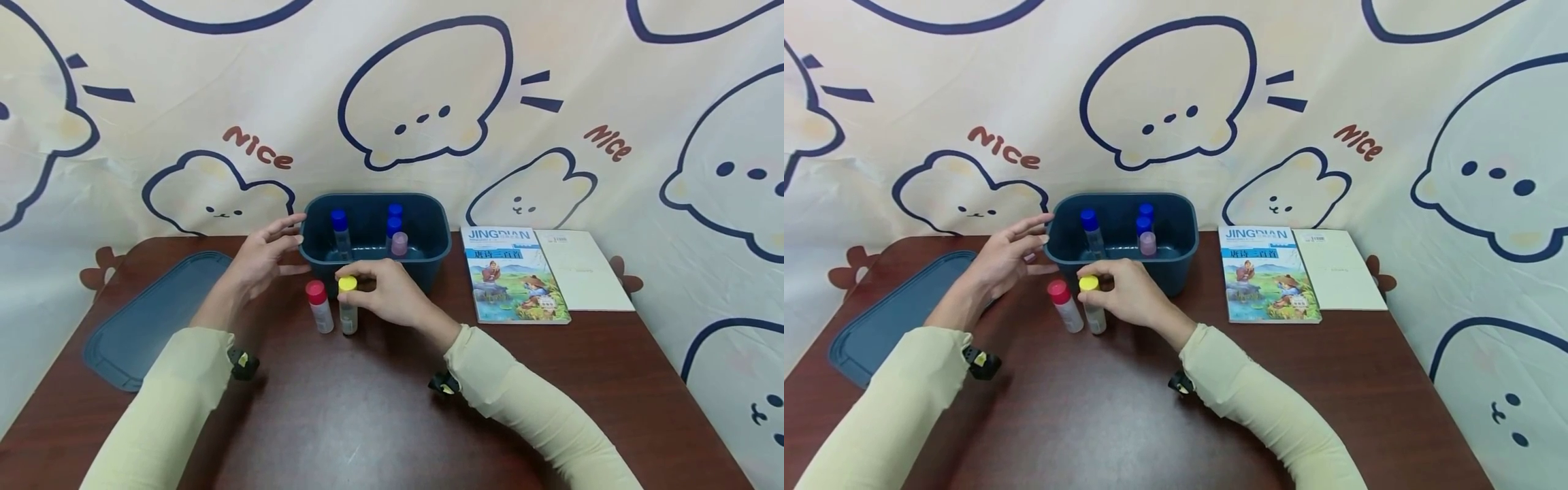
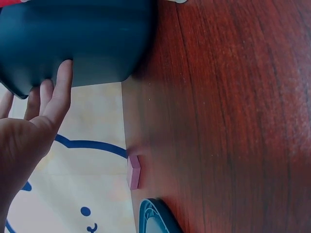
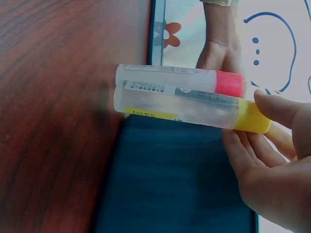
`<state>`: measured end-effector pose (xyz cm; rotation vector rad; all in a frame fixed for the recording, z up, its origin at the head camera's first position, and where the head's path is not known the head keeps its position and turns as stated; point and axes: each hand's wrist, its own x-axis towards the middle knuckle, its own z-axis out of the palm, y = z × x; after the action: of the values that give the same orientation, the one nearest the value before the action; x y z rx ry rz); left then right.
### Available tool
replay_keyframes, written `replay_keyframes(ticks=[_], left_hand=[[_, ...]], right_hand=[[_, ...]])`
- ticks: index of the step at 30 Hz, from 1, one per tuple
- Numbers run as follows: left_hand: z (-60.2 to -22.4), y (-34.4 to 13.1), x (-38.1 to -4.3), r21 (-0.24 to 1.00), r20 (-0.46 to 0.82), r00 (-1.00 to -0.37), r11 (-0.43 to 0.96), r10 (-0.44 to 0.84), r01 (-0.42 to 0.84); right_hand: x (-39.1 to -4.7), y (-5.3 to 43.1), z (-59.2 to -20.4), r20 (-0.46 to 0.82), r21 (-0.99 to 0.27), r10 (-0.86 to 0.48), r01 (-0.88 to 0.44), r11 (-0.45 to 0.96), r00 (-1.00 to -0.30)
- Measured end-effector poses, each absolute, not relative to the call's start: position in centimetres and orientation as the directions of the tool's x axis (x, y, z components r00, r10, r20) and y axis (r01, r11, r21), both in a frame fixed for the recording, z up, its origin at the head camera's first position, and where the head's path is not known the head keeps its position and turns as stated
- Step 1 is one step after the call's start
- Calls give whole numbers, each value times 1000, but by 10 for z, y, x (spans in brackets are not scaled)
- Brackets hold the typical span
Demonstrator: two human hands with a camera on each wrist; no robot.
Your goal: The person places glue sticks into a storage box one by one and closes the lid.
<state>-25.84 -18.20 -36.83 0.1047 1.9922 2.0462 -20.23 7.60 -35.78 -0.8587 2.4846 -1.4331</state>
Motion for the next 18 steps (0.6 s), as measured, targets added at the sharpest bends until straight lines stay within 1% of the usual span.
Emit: replay_keyframes(ticks=[4,10,18], left_hand=[[-367,-182,-259,988,-149,-957,-10,250,-157],[-369,-182,-258,989,-144,-957,-6,252,-150],[-368,-182,-259,988,-148,-959,-1,242,-153]], right_hand=[[-202,79,-350,174,-833,-538,-415,366,-825],[-207,85,-336,224,-846,-537,-436,308,-813],[-212,90,-325,251,-867,-515,-427,257,-820]])
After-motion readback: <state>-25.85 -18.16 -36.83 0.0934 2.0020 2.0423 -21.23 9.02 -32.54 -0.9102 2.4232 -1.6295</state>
